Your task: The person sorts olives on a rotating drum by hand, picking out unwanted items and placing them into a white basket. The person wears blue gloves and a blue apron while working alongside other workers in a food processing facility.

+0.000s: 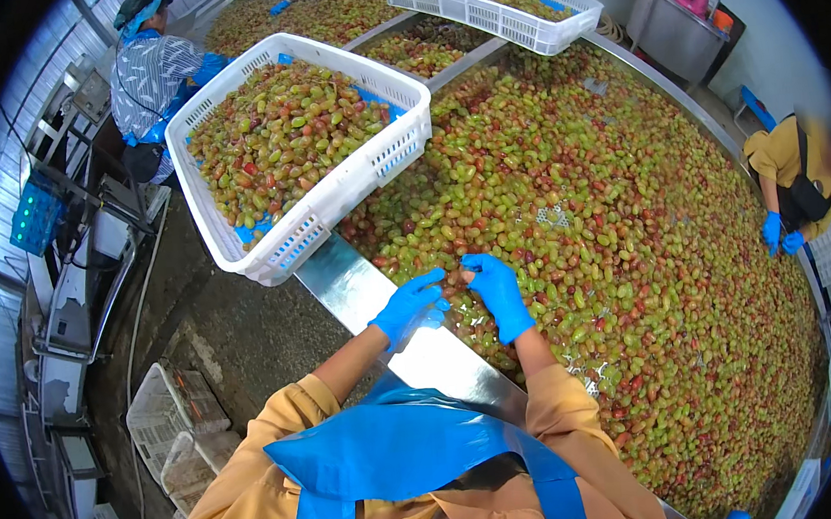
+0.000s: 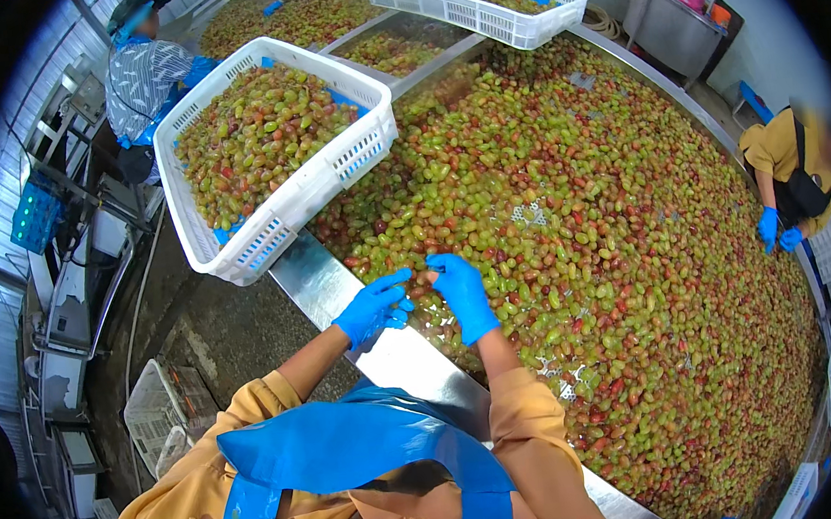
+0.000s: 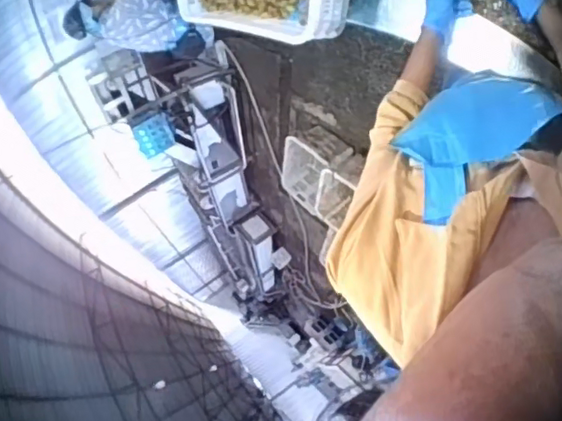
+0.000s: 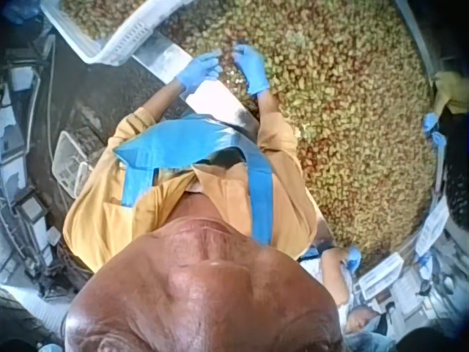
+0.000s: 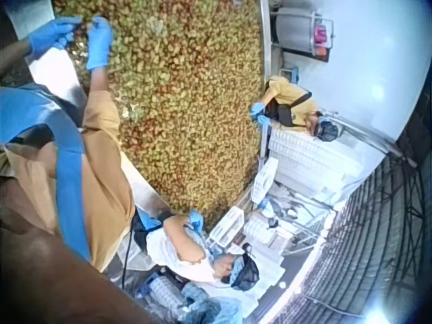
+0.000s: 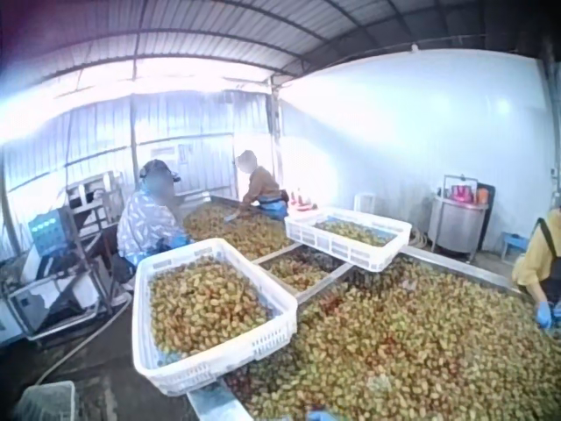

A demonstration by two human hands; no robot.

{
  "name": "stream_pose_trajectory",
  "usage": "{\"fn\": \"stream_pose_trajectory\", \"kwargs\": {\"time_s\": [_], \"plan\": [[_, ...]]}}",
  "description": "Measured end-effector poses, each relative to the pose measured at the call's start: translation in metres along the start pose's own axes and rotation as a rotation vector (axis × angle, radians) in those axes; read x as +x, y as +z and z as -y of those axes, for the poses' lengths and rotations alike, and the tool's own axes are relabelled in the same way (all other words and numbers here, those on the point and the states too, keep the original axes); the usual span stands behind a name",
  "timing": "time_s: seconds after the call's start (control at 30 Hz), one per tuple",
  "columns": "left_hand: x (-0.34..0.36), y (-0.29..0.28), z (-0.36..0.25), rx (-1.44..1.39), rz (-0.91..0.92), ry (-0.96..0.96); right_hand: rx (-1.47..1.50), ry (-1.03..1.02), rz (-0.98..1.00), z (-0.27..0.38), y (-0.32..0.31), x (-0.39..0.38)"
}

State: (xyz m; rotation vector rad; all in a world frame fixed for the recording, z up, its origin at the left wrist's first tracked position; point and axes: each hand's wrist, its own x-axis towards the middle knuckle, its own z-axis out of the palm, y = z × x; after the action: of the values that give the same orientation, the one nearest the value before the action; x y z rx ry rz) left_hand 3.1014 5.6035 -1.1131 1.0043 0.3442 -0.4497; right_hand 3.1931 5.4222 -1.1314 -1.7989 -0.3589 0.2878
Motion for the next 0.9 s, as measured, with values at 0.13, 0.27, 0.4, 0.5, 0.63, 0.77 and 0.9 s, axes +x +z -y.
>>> {"fn": "stream_pose_trajectory", "kwargs": {"time_s": [0.13, 0.27, 0.4, 0.5, 0.63, 0.77, 0.9], "plan": [[0.01, 0.023, 0.005, 0.082, 0.081, -0.021, 0.297, 0.216, 0.01, 0.035, 0.014, -0.037], [0.017, 0.027, 0.003, 0.196, 0.103, -0.065, 0.0, 0.033, -0.065, 0.02, 0.007, -0.053], [0.015, 0.025, -0.001, 0.173, 0.123, -0.043, -0.053, 0.054, 0.011, 0.027, 0.002, -0.052], [0.013, 0.013, -0.009, 0.175, 0.159, -0.01, 0.364, 0.317, 0.122, 0.05, 0.005, -0.047], [0.01, -0.012, -0.014, 0.159, 0.221, 0.084, 0.628, 0.397, 0.182, 0.083, 0.024, -0.05], [0.015, -0.05, -0.023, 0.072, 0.084, 0.121, 0.405, 0.019, 0.16, 0.14, 0.014, 0.001], [0.022, -0.039, -0.048, 0.241, -0.099, 0.151, 0.454, -0.732, -0.13, 0.274, 0.03, 0.088]]}}
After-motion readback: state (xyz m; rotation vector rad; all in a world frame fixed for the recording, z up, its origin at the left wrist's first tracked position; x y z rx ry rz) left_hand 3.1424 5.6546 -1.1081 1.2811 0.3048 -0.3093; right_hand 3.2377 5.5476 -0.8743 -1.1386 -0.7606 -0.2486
